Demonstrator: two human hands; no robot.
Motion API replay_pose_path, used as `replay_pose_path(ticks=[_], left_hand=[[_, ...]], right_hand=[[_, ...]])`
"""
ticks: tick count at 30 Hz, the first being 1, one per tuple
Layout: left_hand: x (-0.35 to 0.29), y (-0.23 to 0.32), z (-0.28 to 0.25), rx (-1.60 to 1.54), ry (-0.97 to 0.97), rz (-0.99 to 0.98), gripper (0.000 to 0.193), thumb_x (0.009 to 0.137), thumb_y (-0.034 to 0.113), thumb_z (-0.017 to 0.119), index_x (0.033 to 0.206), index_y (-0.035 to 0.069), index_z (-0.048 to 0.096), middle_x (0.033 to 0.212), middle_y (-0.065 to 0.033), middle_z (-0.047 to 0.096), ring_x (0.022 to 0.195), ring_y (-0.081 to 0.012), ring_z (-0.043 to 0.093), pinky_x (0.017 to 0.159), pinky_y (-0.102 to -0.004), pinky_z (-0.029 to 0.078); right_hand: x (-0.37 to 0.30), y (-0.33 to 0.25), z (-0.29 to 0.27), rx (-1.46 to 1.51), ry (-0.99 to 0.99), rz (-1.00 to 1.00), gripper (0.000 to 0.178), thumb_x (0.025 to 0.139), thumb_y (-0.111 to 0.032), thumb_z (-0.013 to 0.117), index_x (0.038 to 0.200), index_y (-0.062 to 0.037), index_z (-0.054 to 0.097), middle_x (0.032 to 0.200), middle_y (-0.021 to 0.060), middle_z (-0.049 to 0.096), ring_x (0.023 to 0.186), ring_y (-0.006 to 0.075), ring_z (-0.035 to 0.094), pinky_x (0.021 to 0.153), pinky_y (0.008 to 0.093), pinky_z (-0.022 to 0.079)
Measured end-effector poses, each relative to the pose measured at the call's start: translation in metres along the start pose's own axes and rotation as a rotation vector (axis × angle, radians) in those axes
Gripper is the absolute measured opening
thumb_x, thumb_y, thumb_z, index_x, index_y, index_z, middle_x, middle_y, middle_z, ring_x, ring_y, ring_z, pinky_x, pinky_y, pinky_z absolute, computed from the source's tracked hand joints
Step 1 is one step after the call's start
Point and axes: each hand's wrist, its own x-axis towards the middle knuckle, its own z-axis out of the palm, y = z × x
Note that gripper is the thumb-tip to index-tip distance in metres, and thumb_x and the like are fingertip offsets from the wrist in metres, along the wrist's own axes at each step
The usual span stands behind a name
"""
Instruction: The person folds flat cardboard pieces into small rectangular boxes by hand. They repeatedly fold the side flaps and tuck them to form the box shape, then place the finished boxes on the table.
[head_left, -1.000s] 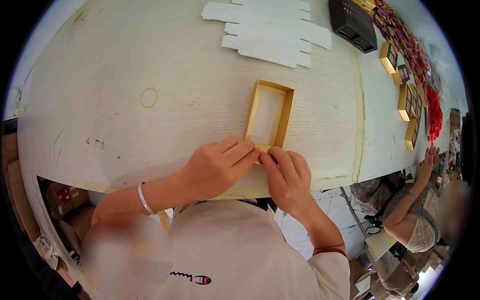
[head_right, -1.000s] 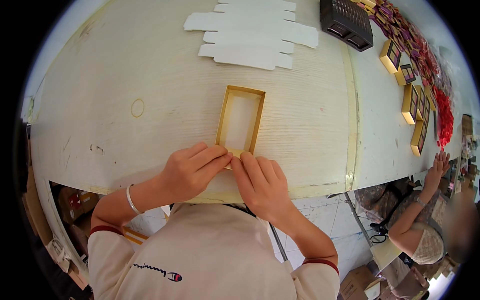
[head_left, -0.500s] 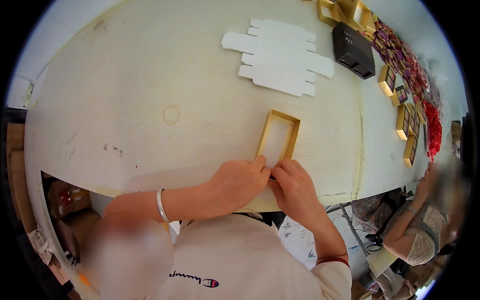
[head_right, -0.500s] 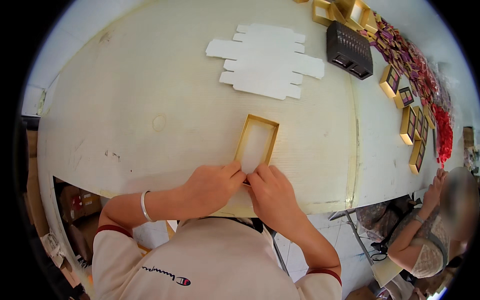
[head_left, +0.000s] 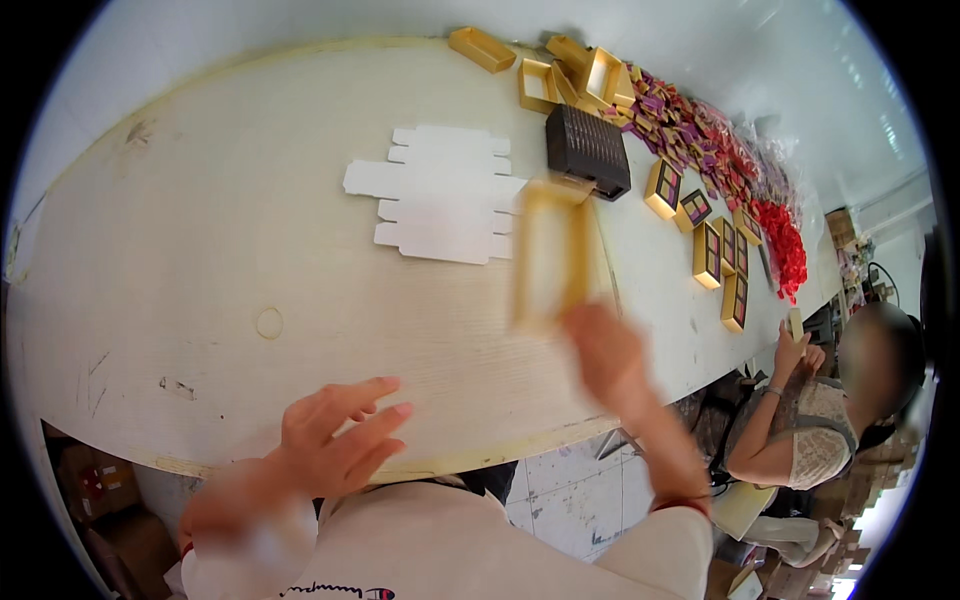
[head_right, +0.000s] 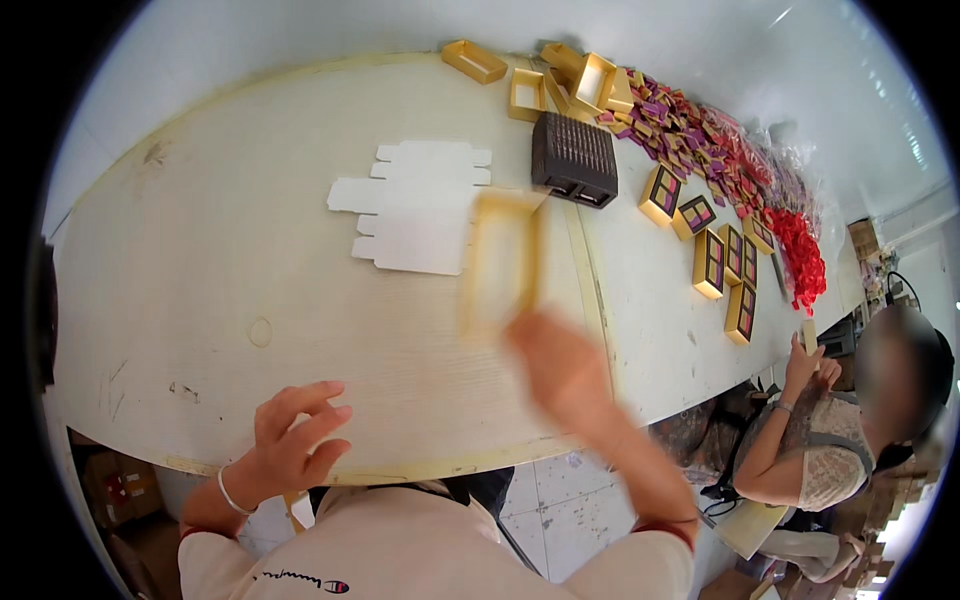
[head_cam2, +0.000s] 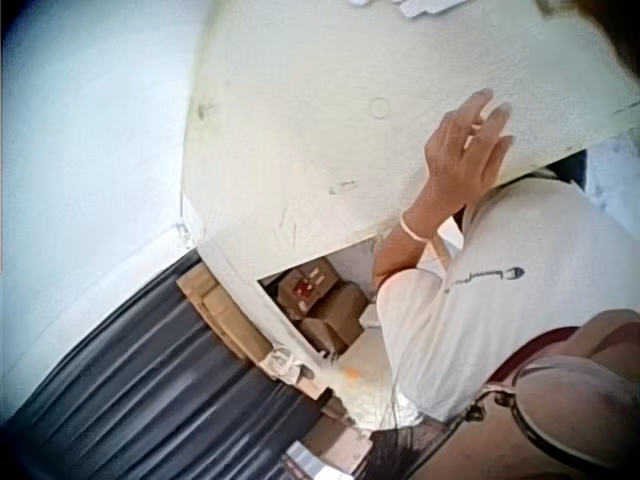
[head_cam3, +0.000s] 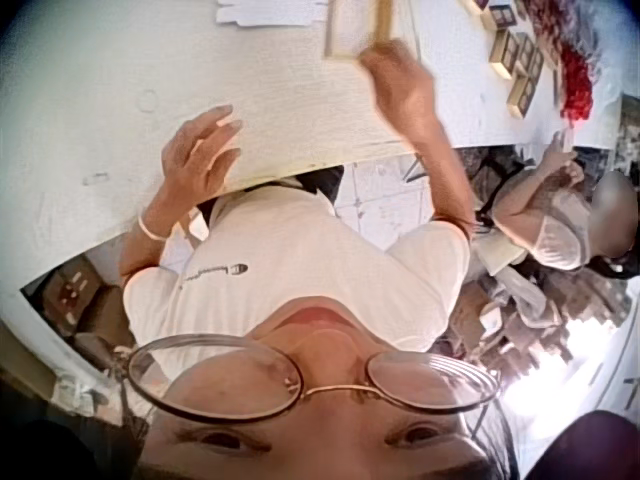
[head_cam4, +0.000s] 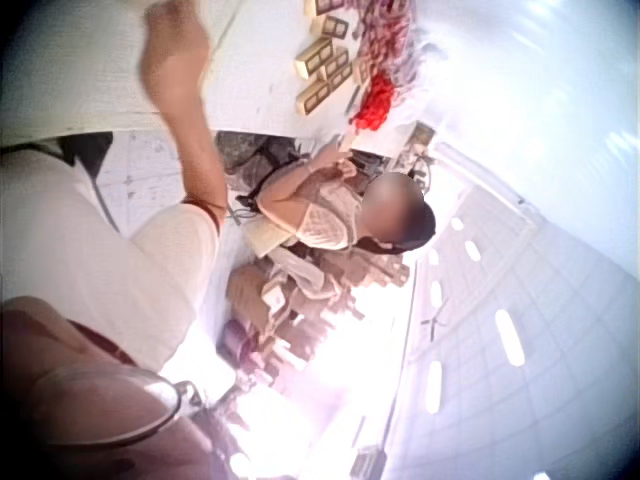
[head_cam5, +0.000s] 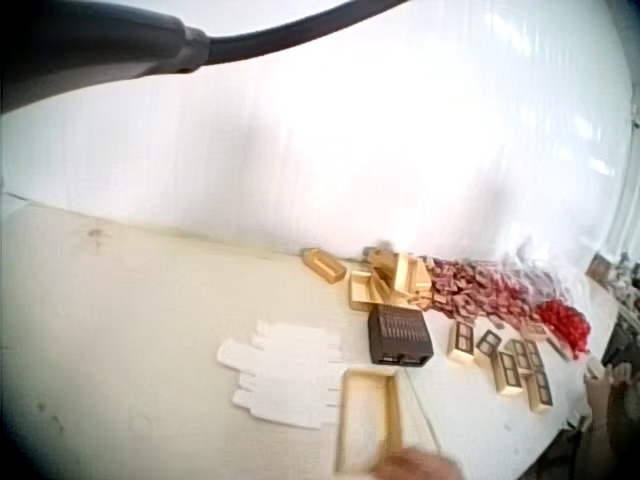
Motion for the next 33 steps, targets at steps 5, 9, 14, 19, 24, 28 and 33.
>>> replay_pose_path(ticks=[5, 9, 14, 19, 24, 28, 33], left_hand=[[-0.014, -0.001, 0.010, -0.019, -0.023, -0.099, 0.026, 0.077, 0.009, 0.073, 0.101, 0.006, 0.066, 0.108, -0.0121, 0.062, 0.068, -0.0185, 0.059, 0.056, -0.0267, 0.051], [-0.021, -0.008, 0.013, 0.013, -0.006, -0.120, 0.023, 0.075, 0.010, 0.074, 0.097, 0.007, 0.067, 0.104, -0.0095, 0.064, 0.070, -0.0187, 0.060, 0.055, -0.0259, 0.051], [-0.016, -0.005, 0.014, 0.027, -0.034, -0.082, 0.020, 0.074, 0.009, 0.074, 0.092, 0.006, 0.067, 0.100, -0.0080, 0.064, 0.070, -0.0195, 0.060, 0.054, -0.0269, 0.050], [-0.016, -0.009, 0.013, 0.006, -0.058, -0.093, 0.019, 0.074, 0.009, 0.075, 0.091, 0.006, 0.066, 0.097, -0.0072, 0.064, 0.070, -0.0203, 0.060, 0.054, -0.0278, 0.049], [0.001, -0.008, 0.018, 0.005, -0.056, -0.023, 0.021, 0.073, 0.009, 0.075, 0.093, 0.006, 0.066, 0.100, -0.0081, 0.063, 0.076, -0.0221, 0.061, 0.059, -0.0280, 0.051], [0.020, -0.007, 0.018, 0.222, 0.121, 0.013, 0.025, 0.076, 0.015, 0.074, 0.100, 0.013, 0.066, 0.106, -0.0093, 0.062, 0.089, -0.0232, 0.059, 0.078, -0.0371, 0.050], [0.003, 0.002, 0.021, 0.596, 0.192, 0.117, 0.026, 0.078, 0.016, 0.069, 0.103, 0.022, 0.066, 0.106, -0.0060, 0.063, 0.096, -0.0193, 0.057, 0.089, -0.0430, 0.044]], right_hand=[[0.101, 0.137, -0.092, -0.376, 0.114, 0.285, 0.063, 0.081, -0.020, 0.074, 0.136, -0.0090, 0.045, 0.124, 0.0182, 0.056, 0.112, 0.0355, 0.056, 0.088, 0.0416, 0.049], [0.102, 0.094, 0.003, 0.129, -0.127, 0.095, 0.065, 0.079, -0.023, 0.076, 0.134, -0.0057, 0.048, 0.140, 0.0168, 0.046, 0.127, 0.0335, 0.047, 0.106, 0.0395, 0.038], [0.066, 0.048, 0.097, 0.057, -0.238, 0.009, 0.054, 0.082, -0.027, 0.072, 0.124, -0.0010, 0.052, 0.130, 0.0202, 0.053, 0.124, 0.0354, 0.048, 0.106, 0.0440, 0.037], [0.066, 0.047, 0.094, 0.208, -0.263, 0.036, 0.029, 0.087, -0.010, 0.062, 0.113, 0.0009, 0.055, 0.113, 0.0199, 0.062, 0.104, 0.0373, 0.059, 0.088, 0.0424, 0.049], [0.073, 0.047, 0.087, 0.125, -0.238, 0.062, 0.012, 0.087, -0.001, 0.055, 0.100, 0.0012, 0.056, 0.094, 0.0170, 0.065, 0.084, 0.0347, 0.062, 0.072, 0.0409, 0.051], [0.076, 0.044, 0.054, -0.106, 0.090, -0.188, 0.022, 0.075, 0.001, 0.061, 0.097, 0.0027, 0.060, 0.093, 0.0161, 0.064, 0.087, 0.0318, 0.064, 0.072, 0.0363, 0.053], [0.028, -0.035, 0.019, -0.213, 0.248, -0.460, 0.012, 0.071, 0.001, 0.064, 0.083, 0.0001, 0.066, 0.094, 0.0125, 0.064, 0.084, 0.0268, 0.065, 0.070, 0.0341, 0.057]])
